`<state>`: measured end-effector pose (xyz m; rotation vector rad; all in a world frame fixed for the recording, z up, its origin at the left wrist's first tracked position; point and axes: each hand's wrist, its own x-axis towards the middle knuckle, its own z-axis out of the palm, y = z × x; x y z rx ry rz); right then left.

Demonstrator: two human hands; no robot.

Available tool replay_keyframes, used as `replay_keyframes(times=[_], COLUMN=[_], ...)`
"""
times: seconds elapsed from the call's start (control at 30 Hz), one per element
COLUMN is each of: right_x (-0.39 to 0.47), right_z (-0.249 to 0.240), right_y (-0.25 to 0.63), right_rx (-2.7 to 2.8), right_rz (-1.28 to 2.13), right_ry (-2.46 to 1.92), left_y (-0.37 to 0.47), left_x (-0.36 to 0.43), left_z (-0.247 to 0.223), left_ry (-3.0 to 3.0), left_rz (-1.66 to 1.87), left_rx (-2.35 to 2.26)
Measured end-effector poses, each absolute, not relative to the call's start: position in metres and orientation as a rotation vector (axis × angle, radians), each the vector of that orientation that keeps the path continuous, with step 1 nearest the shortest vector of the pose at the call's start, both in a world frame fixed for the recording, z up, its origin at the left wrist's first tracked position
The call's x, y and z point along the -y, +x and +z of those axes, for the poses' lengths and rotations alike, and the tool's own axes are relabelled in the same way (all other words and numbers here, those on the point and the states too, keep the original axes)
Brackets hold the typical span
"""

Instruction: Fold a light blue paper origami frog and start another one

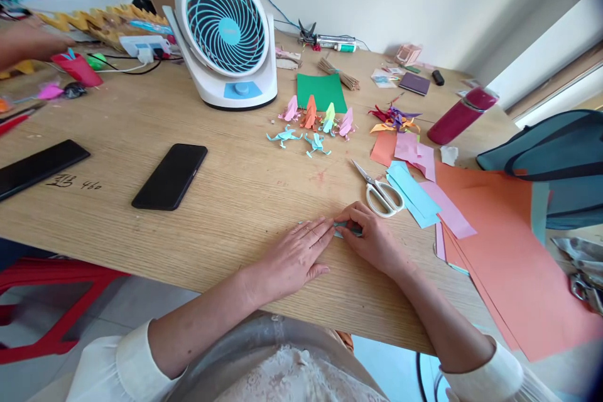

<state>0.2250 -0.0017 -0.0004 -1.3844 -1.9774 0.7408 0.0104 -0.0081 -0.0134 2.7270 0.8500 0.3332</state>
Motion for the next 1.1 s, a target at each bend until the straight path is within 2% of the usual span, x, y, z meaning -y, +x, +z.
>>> replay_keyframes(times=[0.17,0.33,0.5,0.9,1.1], right_x=[0.000,0.000,0.003,0.007,0.010], right_z=[-0.003,-0.004,0.000,-0.003,0.001], right_y=[0.226,0.225,0.221,0.219,0.219], right_rx=[2.037,2.116,2.149,2.070,1.961], right_rz=[0.671,0.530,0.511,0.627,0.853], right_ry=[-1.372,-1.394,-1.413,-1.389,-1.361], left_y=[0.006,0.010,0.027,0.033,0.032], left_x=[0.007,-0.004,-0.019,-0.033,-0.035], left_z=[-0.011,-0.002,0.004,0.013,0.018], left_ry=[2.650,2.483,2.521,2.438,2.477], left_rz=[0.429,0.605,0.469,0.348,0.293], left_rx=[-0.812,-1.060,-1.226,-1.143,-1.077])
